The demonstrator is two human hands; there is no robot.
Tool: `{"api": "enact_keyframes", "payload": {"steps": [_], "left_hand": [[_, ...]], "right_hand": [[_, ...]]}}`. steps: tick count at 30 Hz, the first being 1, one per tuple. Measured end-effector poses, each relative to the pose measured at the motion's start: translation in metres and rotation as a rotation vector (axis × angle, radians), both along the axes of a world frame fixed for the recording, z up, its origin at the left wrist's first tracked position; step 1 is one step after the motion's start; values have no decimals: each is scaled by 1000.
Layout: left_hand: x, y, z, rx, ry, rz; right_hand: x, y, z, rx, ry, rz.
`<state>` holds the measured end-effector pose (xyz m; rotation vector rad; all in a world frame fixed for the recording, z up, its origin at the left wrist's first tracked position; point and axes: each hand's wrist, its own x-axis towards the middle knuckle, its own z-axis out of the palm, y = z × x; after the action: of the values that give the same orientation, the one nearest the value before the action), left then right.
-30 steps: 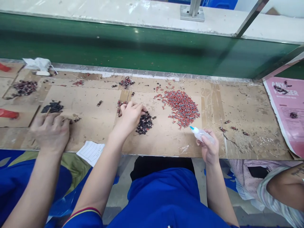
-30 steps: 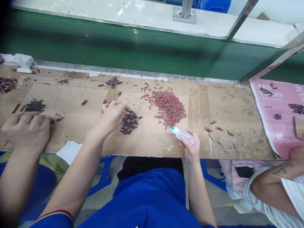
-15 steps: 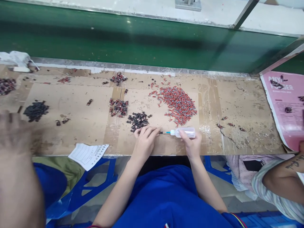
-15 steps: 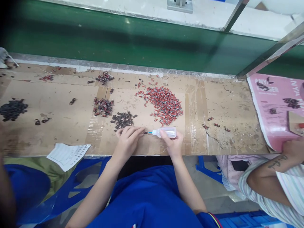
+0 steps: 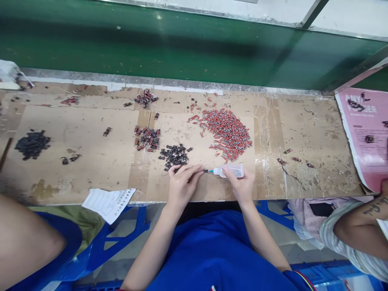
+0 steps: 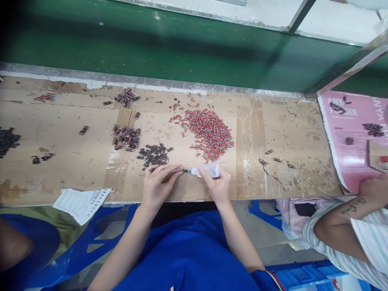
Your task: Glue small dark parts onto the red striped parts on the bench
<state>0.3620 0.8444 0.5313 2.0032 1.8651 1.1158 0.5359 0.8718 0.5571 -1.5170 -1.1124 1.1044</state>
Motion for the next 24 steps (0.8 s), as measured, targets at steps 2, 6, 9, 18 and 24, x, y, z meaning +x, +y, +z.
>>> {"api": "enact_keyframes", "payload": {"steps": [2, 6, 9, 18, 24], "left_hand": [[0, 0, 1, -7, 1, 3], [0, 0, 2, -29, -13, 9], [1, 0, 2, -25, -22, 13], [2, 0, 3, -16, -38, 33], [1, -1, 2, -52, -45, 41]], "right_hand": [[-1, 0, -1, 1, -9, 7], [-2, -1, -2, -1, -29, 21], [-2, -2, -3, 1, -33, 8], [1, -2, -1, 8, 1, -51], [0, -3, -4, 2, -39, 17]]}}
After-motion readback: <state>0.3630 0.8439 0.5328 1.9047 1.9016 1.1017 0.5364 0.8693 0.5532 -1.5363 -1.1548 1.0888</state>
